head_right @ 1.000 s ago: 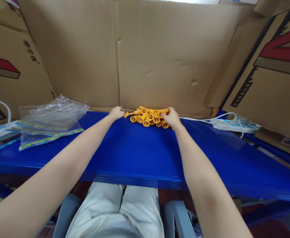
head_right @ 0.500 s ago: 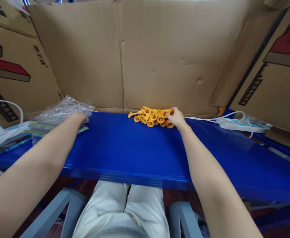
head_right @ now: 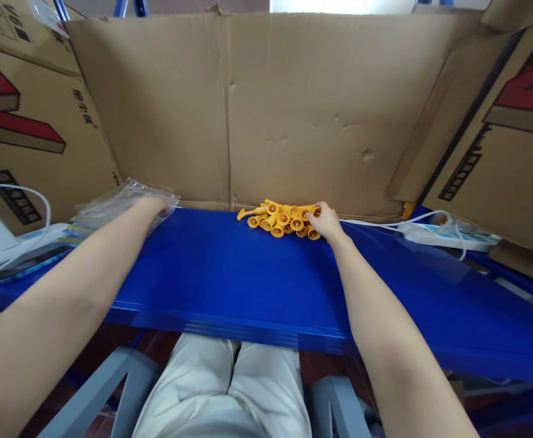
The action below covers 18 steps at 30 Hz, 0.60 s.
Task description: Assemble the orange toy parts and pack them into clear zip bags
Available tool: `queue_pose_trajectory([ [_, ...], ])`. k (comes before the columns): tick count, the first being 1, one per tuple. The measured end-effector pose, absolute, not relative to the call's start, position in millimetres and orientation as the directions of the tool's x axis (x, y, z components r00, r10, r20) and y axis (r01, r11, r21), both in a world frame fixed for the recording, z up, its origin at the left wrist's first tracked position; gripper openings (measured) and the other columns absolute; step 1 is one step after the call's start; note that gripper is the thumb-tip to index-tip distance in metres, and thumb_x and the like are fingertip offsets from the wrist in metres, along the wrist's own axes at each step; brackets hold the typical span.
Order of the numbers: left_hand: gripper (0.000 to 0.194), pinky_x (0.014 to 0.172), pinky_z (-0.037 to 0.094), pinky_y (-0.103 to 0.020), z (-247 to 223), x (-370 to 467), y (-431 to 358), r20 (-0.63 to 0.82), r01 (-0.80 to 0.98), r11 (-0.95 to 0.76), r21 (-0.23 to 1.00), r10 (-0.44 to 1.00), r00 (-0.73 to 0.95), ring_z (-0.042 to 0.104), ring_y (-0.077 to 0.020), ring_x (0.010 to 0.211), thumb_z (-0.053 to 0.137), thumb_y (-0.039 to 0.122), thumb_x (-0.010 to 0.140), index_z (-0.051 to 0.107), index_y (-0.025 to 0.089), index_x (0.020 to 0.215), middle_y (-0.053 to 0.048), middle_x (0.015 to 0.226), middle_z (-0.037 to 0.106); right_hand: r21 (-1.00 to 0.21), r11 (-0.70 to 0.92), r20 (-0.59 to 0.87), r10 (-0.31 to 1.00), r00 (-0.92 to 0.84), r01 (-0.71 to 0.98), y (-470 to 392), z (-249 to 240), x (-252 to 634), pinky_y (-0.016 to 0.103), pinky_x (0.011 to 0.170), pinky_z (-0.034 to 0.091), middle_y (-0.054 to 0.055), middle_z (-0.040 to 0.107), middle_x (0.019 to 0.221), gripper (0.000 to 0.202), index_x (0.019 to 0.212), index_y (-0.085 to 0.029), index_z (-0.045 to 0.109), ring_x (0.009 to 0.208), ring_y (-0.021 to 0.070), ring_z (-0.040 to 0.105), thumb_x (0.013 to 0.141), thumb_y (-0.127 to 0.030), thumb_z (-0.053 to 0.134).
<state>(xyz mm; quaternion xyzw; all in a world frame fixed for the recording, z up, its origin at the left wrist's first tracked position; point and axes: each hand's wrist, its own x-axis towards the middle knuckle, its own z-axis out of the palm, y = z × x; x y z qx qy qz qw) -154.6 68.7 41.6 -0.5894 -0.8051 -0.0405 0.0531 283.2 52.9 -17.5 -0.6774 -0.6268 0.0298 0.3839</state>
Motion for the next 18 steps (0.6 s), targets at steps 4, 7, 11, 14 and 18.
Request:
queue_pose_trajectory([
  [4, 0.041, 0.076, 0.049, -0.06, 65.7, -121.8, 62.0, 0.125, 0.868, 0.471, -0.155, 0.881, -0.456, 0.062, -0.0408, 0.099, 0.061, 0.038, 0.074, 0.07, 0.013, 0.104, -0.021, 0.097, 0.069, -0.561, 0.069, 0.428, 0.877, 0.218, 0.825, 49.2, -15.2, 281.1, 0.04, 0.092, 0.044, 0.017, 0.064, 0.112, 0.04, 0.116, -0.013, 0.055, 0.107, 0.0293, 0.06, 0.08, -0.031, 0.058],
  [7, 0.048, 0.086, 0.044, -0.061, 75.2, -94.5, 52.0, 0.229, 0.888, 0.434, -0.15, 0.889, -0.396, 0.057, -0.041, 0.111, 0.057, 0.029, 0.079, 0.06, 0.005, 0.121, -0.027, 0.115, 0.062, -0.562, 0.063, 0.426, 0.877, 0.223, 0.824, 47.5, -14.5, 280.0, 0.041, 0.092, 0.045, 0.017, 0.064, 0.113, 0.041, 0.117, -0.014, 0.055, 0.107, 0.0298, 0.06, 0.08, -0.032, 0.058],
  [11, 0.057, 0.095, 0.041, -0.054, 71.0, -63.6, 34.1, 0.363, 0.952, 0.224, -0.207, 0.921, -0.138, 0.055, -0.0332, 0.117, 0.038, 0.01, 0.086, 0.034, 0.003, 0.142, -0.027, 0.125, 0.058, -0.561, 0.05, 0.421, 0.877, 0.233, 0.827, 46.7, -14.5, 279.2, 0.04, 0.092, 0.045, 0.018, 0.064, 0.112, 0.043, 0.118, -0.013, 0.054, 0.107, 0.0297, 0.06, 0.08, -0.032, 0.058],
  [14, 0.058, 0.096, 0.04, -0.048, 58.6, -46.6, 23.0, 0.336, 0.96, 0.06, -0.274, 0.941, 0.037, 0.057, -0.0299, 0.116, 0.031, 0.008, 0.089, 0.026, 0.007, 0.146, -0.024, 0.121, 0.061, -0.559, 0.054, 0.422, 0.877, 0.228, 0.828, 46.9, -14.7, 279.3, 0.039, 0.092, 0.044, 0.018, 0.064, 0.112, 0.043, 0.118, -0.013, 0.054, 0.108, 0.0291, 0.06, 0.08, -0.033, 0.058],
  [18, 0.059, 0.105, 0.032, -0.048, 38.0, -36.8, 17.2, 0.286, 0.939, -0.146, -0.312, 0.928, 0.24, 0.055, -0.0269, 0.119, 0.04, 0.009, 0.084, 0.032, 0.009, 0.143, -0.021, 0.121, 0.062, -0.555, 0.058, 0.427, 0.876, 0.224, 0.83, 47.6, -14.9, 279.9, 0.04, 0.092, 0.044, 0.017, 0.065, 0.111, 0.042, 0.116, -0.013, 0.055, 0.107, 0.0291, 0.06, 0.08, -0.032, 0.058],
])
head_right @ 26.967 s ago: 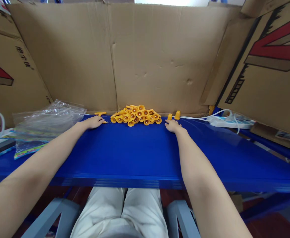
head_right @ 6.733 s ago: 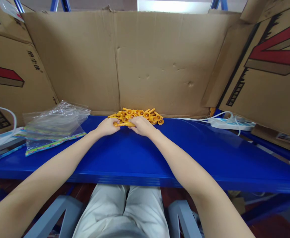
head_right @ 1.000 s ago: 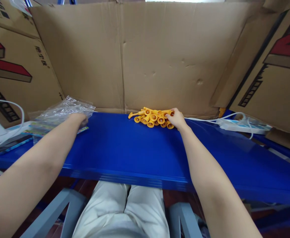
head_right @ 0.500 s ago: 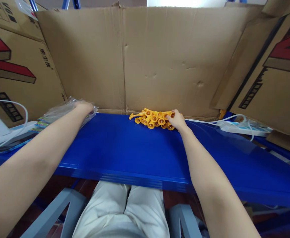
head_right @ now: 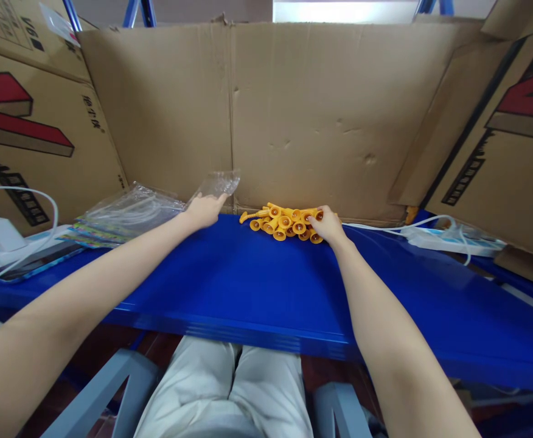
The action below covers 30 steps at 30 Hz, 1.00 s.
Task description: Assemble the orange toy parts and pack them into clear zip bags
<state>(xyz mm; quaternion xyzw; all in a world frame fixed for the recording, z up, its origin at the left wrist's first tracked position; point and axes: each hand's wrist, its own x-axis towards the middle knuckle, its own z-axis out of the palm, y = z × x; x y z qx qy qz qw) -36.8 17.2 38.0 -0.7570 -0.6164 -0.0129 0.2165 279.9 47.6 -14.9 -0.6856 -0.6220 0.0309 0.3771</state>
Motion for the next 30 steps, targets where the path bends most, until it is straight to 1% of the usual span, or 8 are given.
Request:
queue_pose_trajectory([
  [2, 0.059, 0.11, 0.022, -0.053, 29.0, -38.0, 18.0, 0.239, 0.931, -0.232, -0.281, 0.923, 0.302, 0.051, -0.0259, 0.123, 0.041, 0.008, 0.081, 0.037, 0.013, 0.14, -0.017, 0.126, 0.059, -0.548, 0.062, 0.439, 0.87, 0.223, 0.834, 47.7, -15.5, 280.2, 0.04, 0.093, 0.044, 0.017, 0.065, 0.109, 0.041, 0.116, -0.014, 0.055, 0.107, 0.0292, 0.06, 0.079, -0.031, 0.057],
  [4, 0.06, 0.111, 0.016, -0.058, 21.4, -42.3, 20.1, 0.191, 0.936, -0.286, -0.203, 0.926, 0.325, 0.049, -0.0256, 0.125, 0.04, 0.006, 0.078, 0.042, 0.017, 0.138, -0.014, 0.129, 0.058, -0.54, 0.07, 0.455, 0.863, 0.221, 0.839, 48.0, -16.6, 280.7, 0.04, 0.093, 0.044, 0.017, 0.065, 0.108, 0.041, 0.116, -0.013, 0.055, 0.106, 0.0288, 0.06, 0.079, -0.03, 0.056],
  [9, 0.062, 0.111, 0.005, -0.062, 4.4, -59.3, 24.8, 0.176, 0.948, -0.318, 0.006, 0.934, 0.312, 0.048, -0.025, 0.126, 0.038, 0.002, 0.071, 0.056, 0.024, 0.126, -0.006, 0.132, 0.058, -0.519, 0.099, 0.509, 0.834, 0.214, 0.849, 51.7, -20.1, 282.9, 0.04, 0.091, 0.046, 0.016, 0.065, 0.106, 0.039, 0.113, -0.012, 0.057, 0.1, 0.0275, 0.061, 0.076, -0.026, 0.055],
  [16, 0.058, 0.111, -0.002, -0.062, -10.5, -80.1, 29.2, 0.187, 0.93, -0.354, 0.099, 0.924, 0.332, 0.054, -0.022, 0.119, 0.038, 0.002, 0.064, 0.069, 0.027, 0.107, -0.001, 0.118, 0.068, -0.389, 0.017, 0.526, 0.825, 0.207, 0.921, 52.4, -15.8, 283.2, 0.047, 0.091, 0.045, 0.016, 0.066, 0.107, 0.036, 0.108, -0.015, 0.061, 0.104, 0.0312, 0.059, 0.076, -0.029, 0.055],
  [20, 0.053, 0.11, 0.003, -0.065, -8.8, -84.1, 29.5, 0.18, 0.938, -0.315, 0.143, 0.941, 0.288, 0.056, -0.0235, 0.116, 0.039, 0.002, 0.063, 0.073, 0.027, 0.096, -0.001, 0.11, 0.071, -0.4, -0.044, 0.488, 0.835, 0.253, 0.915, 49.0, -10.6, 283.0, 0.049, 0.089, 0.046, 0.016, 0.066, 0.108, 0.037, 0.108, -0.016, 0.063, 0.103, 0.0328, 0.061, 0.076, -0.032, 0.056],
  [23, 0.047, 0.11, 0.011, -0.062, -6.7, -85.7, 28.5, 0.159, 0.947, -0.273, 0.168, 0.956, 0.247, 0.059, -0.022, 0.11, 0.041, 0.002, 0.063, 0.074, 0.024, 0.088, -0.002, 0.103, 0.073, -0.446, -0.061, 0.467, 0.835, 0.291, 0.893, 48.5, -8.2, 284.9, 0.045, 0.084, 0.048, 0.016, 0.068, 0.102, 0.035, 0.104, -0.015, 0.066, 0.099, 0.0327, 0.063, 0.074, -0.032, 0.058],
  [27, 0.036, 0.109, 0.03, -0.046, -6.1, -90.2, 29.6, 0.133, 0.943, -0.241, 0.228, 0.967, 0.215, 0.062, -0.0198, 0.104, 0.045, 0.005, 0.063, 0.074, 0.023, 0.077, 0.0, 0.094, 0.075, -0.474, -0.077, 0.467, 0.822, 0.325, 0.877, 48.7, -5.6, 286.5, 0.042, 0.081, 0.05, 0.017, 0.069, 0.097, 0.034, 0.1, -0.014, 0.069, 0.096, 0.0325, 0.064, 0.07, -0.027, 0.06],
  [30, 0.033, 0.096, 0.044, -0.031, -7.1, -94.9, 34.0, 0.115, 0.932, -0.244, 0.267, 0.969, 0.221, 0.065, -0.0176, 0.096, 0.046, 0.007, 0.061, 0.073, 0.021, 0.072, 0.0, 0.088, 0.075, -0.504, -0.089, 0.46, 0.814, 0.354, 0.859, 48.5, -4.0, 286.8, 0.041, 0.082, 0.05, 0.017, 0.07, 0.096, 0.033, 0.098, -0.013, 0.07, 0.096, 0.0324, 0.064, 0.069, -0.023, 0.059],
])
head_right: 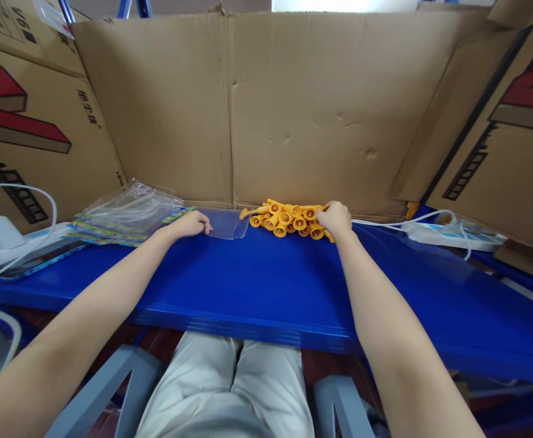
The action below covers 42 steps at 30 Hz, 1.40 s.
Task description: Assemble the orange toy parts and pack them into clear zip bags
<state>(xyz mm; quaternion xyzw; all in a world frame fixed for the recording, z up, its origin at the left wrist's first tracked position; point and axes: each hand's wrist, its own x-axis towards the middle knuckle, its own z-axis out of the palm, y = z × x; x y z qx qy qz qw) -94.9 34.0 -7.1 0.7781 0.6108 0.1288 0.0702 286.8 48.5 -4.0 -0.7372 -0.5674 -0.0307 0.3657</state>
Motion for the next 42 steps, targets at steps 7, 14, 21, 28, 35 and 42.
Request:
queue_pose_trajectory([
  [7, 0.033, 0.077, 0.049, -0.022, -8.4, -96.3, 39.4, 0.166, 0.946, -0.203, 0.251, 0.972, 0.165, 0.067, -0.0163, 0.085, 0.046, 0.011, 0.065, 0.074, 0.021, 0.081, 0.0, 0.085, 0.074, -0.646, -0.006, 0.53, 0.716, 0.454, 0.763, 49.1, 1.2, 288.5, 0.042, 0.086, 0.048, 0.018, 0.068, 0.101, 0.041, 0.106, -0.011, 0.067, 0.095, 0.0301, 0.062, 0.071, -0.031, 0.061],
  [14, 0.047, 0.093, 0.045, -0.032, -17.9, -89.8, 35.0, 0.142, 0.987, -0.104, 0.121, 0.986, 0.086, 0.06, -0.026, 0.112, 0.048, 0.042, 0.081, 0.063, 0.015, 0.117, -0.013, 0.122, 0.064, -0.706, 0.314, 0.581, 0.769, 0.265, 0.634, 29.9, 20.7, 248.8, 0.036, 0.074, 0.052, 0.014, 0.068, 0.096, 0.049, 0.12, -0.01, 0.061, 0.082, 0.0236, 0.064, 0.08, -0.038, 0.054],
  [21, 0.073, 0.107, 0.032, -0.036, -20.7, -91.7, 36.1, -0.086, 0.988, -0.149, 0.034, 0.985, 0.151, 0.037, -0.0285, 0.136, 0.039, 0.057, 0.084, 0.04, 0.012, 0.141, -0.017, 0.149, 0.035, -0.689, 0.432, 0.439, 0.888, -0.139, 0.582, 9.0, 8.5, 196.5, 0.033, 0.062, 0.052, 0.007, 0.068, 0.078, 0.048, 0.12, -0.013, 0.064, 0.065, 0.0196, 0.063, 0.077, -0.034, 0.063],
  [28, 0.062, 0.097, 0.041, -0.031, -8.5, -88.0, 31.1, -0.107, 0.992, -0.124, 0.015, 0.986, 0.125, 0.05, -0.0286, 0.125, 0.043, 0.047, 0.083, 0.054, 0.008, 0.129, -0.019, 0.138, 0.05, -0.554, 0.487, 0.181, 0.862, -0.473, 0.675, 8.9, -15.7, 180.4, 0.028, 0.059, 0.049, 0.003, 0.067, 0.069, 0.037, 0.109, -0.014, 0.071, 0.059, 0.0155, 0.06, 0.076, -0.031, 0.066],
  [35, 0.065, 0.087, 0.046, -0.039, -13.0, -70.8, 21.6, 0.091, 0.995, -0.06, 0.076, 0.994, 0.053, 0.059, -0.0335, 0.11, 0.039, 0.063, 0.082, 0.059, 0.011, 0.115, -0.02, 0.122, 0.062, -0.503, 0.492, 0.094, 0.848, -0.521, 0.711, 9.0, -12.5, 184.0, 0.025, 0.059, 0.047, 0.003, 0.068, 0.073, 0.038, 0.112, -0.014, 0.068, 0.062, 0.0143, 0.06, 0.078, -0.029, 0.065],
  [42, 0.036, 0.072, 0.047, -0.032, -15.4, -48.0, 14.1, 0.205, 0.977, -0.171, 0.127, 0.968, 0.142, 0.065, -0.0268, 0.091, 0.051, 0.052, 0.079, 0.062, 0.018, 0.086, -0.01, 0.096, 0.07, -0.381, 0.464, 0.129, 0.883, -0.451, 0.8, 6.5, -12.7, 181.7, 0.027, 0.067, 0.047, 0.007, 0.069, 0.087, 0.036, 0.108, -0.014, 0.069, 0.076, 0.0199, 0.064, 0.076, -0.03, 0.068],
])
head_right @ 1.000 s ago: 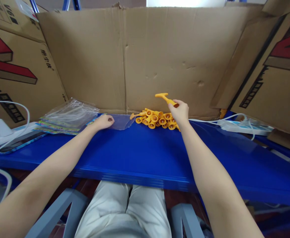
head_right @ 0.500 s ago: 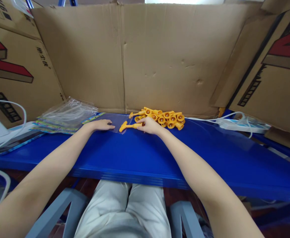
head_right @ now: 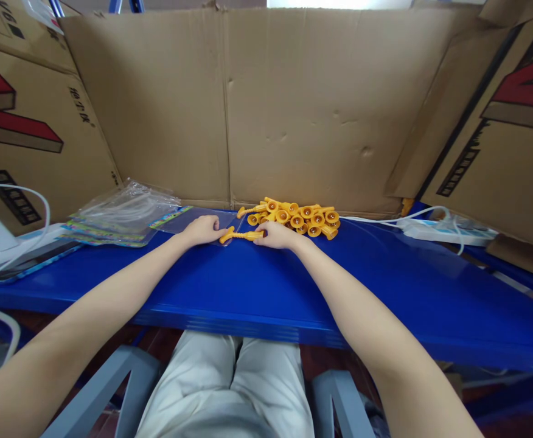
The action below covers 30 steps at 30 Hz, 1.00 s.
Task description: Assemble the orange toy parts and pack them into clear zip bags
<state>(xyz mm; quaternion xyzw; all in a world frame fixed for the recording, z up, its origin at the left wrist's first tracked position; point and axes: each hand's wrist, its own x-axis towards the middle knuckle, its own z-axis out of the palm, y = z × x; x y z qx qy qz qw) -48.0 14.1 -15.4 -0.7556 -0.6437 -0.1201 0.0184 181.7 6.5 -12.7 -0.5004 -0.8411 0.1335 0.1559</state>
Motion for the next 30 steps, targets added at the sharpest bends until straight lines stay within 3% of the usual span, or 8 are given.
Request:
queue_pose_trajectory([
  [5, 0.02, 0.065, 0.044, -0.028, -17.4, -46.2, 15.7, 0.232, 0.969, -0.223, 0.106, 0.953, 0.194, 0.065, -0.0224, 0.083, 0.052, 0.037, 0.079, 0.059, 0.019, 0.073, -0.007, 0.088, 0.07, -0.337, 0.491, 0.126, 0.869, -0.478, 0.803, 5.0, -13.0, 178.9, 0.026, 0.069, 0.047, 0.007, 0.07, 0.092, 0.028, 0.103, -0.015, 0.07, 0.08, 0.0194, 0.064, 0.079, -0.027, 0.065],
  [11, 0.015, 0.064, 0.043, -0.028, -20.3, -45.5, 17.2, 0.24, 0.963, -0.247, 0.103, 0.946, 0.217, 0.064, -0.0221, 0.082, 0.051, 0.029, 0.078, 0.059, 0.019, 0.071, -0.007, 0.088, 0.068, -0.321, 0.491, 0.16, 0.871, -0.464, 0.81, 7.8, -18.5, 176.9, 0.025, 0.073, 0.046, 0.007, 0.071, 0.097, 0.028, 0.104, -0.015, 0.07, 0.085, 0.0193, 0.064, 0.078, -0.026, 0.066],
  [19, 0.019, 0.07, 0.045, -0.03, -19.2, -45.8, 14.4, 0.286, 0.974, -0.212, 0.079, 0.941, 0.182, 0.063, -0.0226, 0.087, 0.054, 0.035, 0.081, 0.059, 0.018, 0.076, -0.009, 0.096, 0.064, -0.367, 0.484, 0.169, 0.874, -0.455, 0.794, 9.4, -21.0, 176.1, 0.025, 0.072, 0.047, 0.007, 0.071, 0.098, 0.029, 0.105, -0.014, 0.069, 0.084, 0.0192, 0.064, 0.077, -0.025, 0.067],
  [24, 0.01, 0.072, 0.046, -0.031, -18.6, -47.7, 15.4, 0.282, 0.97, -0.233, 0.074, 0.938, 0.203, 0.061, -0.0228, 0.088, 0.057, 0.026, 0.076, 0.057, 0.018, 0.071, -0.008, 0.096, 0.063, -0.377, 0.474, 0.168, 0.88, -0.445, 0.796, 8.6, -20.8, 175.0, 0.025, 0.073, 0.046, 0.007, 0.071, 0.099, 0.028, 0.104, -0.014, 0.07, 0.085, 0.0193, 0.065, 0.077, -0.024, 0.067],
  [30, 0.022, 0.074, 0.046, -0.034, -15.8, -56.7, 18.3, 0.254, 0.957, -0.284, 0.054, 0.931, 0.262, 0.059, -0.0252, 0.094, 0.066, 0.039, 0.068, 0.056, 0.019, 0.073, -0.007, 0.099, 0.061, -0.392, 0.478, 0.146, 0.876, -0.46, 0.786, 7.7, -18.4, 177.0, 0.026, 0.074, 0.047, 0.007, 0.071, 0.099, 0.029, 0.104, -0.014, 0.069, 0.087, 0.0207, 0.065, 0.077, -0.025, 0.067],
])
